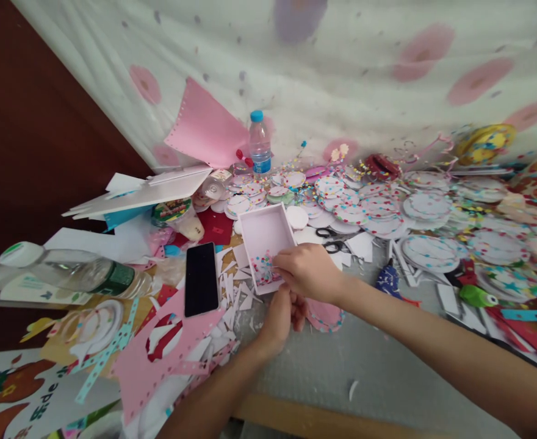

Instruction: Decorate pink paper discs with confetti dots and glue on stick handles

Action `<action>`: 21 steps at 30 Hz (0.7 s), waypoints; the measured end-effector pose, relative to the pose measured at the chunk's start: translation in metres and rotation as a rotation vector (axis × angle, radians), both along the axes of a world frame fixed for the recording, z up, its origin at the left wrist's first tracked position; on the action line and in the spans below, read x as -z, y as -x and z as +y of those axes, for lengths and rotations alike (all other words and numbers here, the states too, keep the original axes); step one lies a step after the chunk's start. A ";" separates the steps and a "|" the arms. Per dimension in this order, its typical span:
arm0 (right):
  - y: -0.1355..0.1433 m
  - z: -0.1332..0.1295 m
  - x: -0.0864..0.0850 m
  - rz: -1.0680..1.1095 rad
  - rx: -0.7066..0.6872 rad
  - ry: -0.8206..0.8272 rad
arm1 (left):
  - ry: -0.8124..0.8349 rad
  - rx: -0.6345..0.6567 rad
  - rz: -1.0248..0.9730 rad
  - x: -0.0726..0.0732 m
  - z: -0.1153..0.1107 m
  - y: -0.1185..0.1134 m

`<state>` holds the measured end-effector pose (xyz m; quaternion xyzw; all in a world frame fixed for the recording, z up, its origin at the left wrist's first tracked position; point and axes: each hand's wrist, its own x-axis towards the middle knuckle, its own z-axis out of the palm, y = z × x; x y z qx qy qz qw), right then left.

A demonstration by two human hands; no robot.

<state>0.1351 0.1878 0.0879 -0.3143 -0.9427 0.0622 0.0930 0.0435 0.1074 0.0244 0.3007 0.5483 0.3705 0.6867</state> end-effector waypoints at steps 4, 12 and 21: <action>0.003 0.001 0.002 -0.014 -0.013 -0.009 | 0.003 -0.021 -0.001 0.001 -0.001 0.000; 0.003 0.000 0.002 -0.009 -0.022 -0.019 | -0.006 -0.027 -0.002 -0.003 -0.002 0.000; -0.033 -0.011 -0.013 0.248 0.133 0.050 | 0.023 -0.062 -0.042 -0.005 -0.001 0.001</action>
